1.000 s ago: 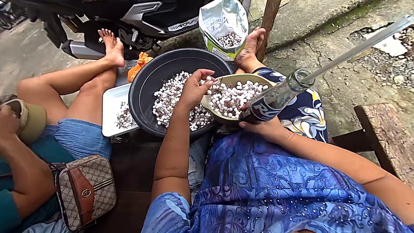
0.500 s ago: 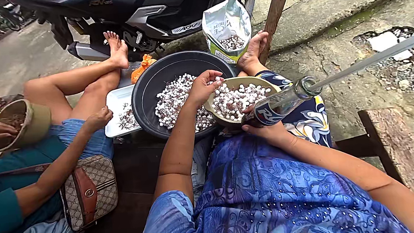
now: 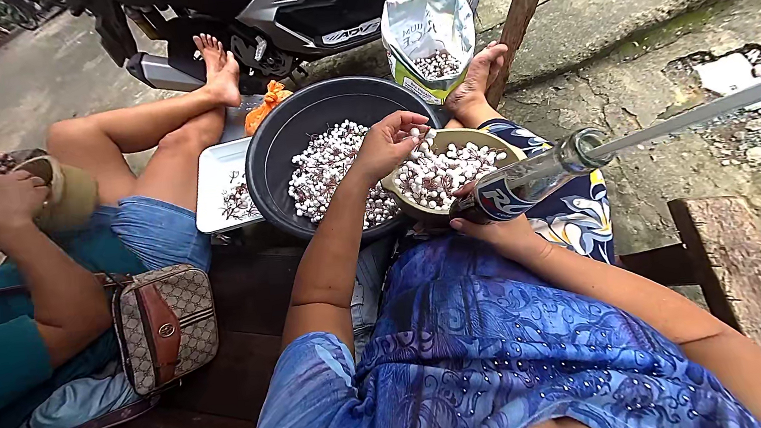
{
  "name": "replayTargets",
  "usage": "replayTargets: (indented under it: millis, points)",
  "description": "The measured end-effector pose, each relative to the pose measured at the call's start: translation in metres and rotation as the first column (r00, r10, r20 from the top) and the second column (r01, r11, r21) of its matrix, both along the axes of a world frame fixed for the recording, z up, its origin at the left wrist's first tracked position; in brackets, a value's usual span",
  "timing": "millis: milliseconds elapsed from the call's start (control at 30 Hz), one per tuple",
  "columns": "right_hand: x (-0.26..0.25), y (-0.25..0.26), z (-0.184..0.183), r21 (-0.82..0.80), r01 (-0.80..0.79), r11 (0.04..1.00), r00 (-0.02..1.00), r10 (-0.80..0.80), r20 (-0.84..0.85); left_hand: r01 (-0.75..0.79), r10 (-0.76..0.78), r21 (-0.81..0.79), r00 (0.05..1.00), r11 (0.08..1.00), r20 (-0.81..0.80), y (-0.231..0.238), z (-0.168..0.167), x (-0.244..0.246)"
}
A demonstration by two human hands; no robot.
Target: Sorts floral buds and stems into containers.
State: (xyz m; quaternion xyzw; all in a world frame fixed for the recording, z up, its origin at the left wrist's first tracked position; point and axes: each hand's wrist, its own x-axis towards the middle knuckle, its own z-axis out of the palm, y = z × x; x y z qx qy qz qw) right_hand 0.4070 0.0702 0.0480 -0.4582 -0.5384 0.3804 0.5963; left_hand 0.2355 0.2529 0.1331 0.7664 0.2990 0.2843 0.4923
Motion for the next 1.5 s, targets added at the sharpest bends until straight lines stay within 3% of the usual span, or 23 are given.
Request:
replayTargets:
  millis: [467, 600, 733, 1167, 1233, 1333, 1500]
  points:
    - [0.002, -0.002, 0.000, 0.039, -0.002, 0.999, 0.995, -0.003, 0.103, -0.025, 0.026, 0.014, 0.999, 1.000, -0.021, -0.001, -0.009, 0.002]
    - [0.004, -0.002, 0.005, 0.097, -0.015, 0.995, 0.974, -0.008, 0.226, -0.042, 0.051, 0.100, 0.994, 0.994, -0.095, 0.002, -0.013, 0.001]
    - [0.002, 0.002, -0.001, 0.164, 0.003, 0.986, 0.980, -0.036, 0.196, -0.056, 0.083, 0.176, 0.985, 0.983, -0.150, 0.003, -0.016, 0.000]
    - [0.005, 0.002, -0.004, 0.133, -0.037, 0.990, 0.973, 0.006, 0.229, -0.070, 0.071, 0.013, 0.989, 0.997, -0.129, 0.007, -0.019, -0.003]
    - [0.008, 0.001, -0.003, 0.095, -0.080, 0.992, 0.966, 0.054, 0.253, -0.137, 0.136, 0.002, 0.979, 0.991, -0.152, 0.020, -0.017, -0.012]
    - [0.012, 0.002, -0.008, 0.115, -0.128, 0.985, 0.936, 0.081, 0.342, -0.338, 0.347, 0.080, 0.909, 0.938, -0.231, 0.049, -0.029, -0.042]
    - [0.008, 0.007, -0.010, 0.147, -0.150, 0.978, 0.884, 0.066, 0.463, -0.538, 0.531, 0.166, 0.647, 0.827, -0.548, 0.078, -0.092, -0.106]
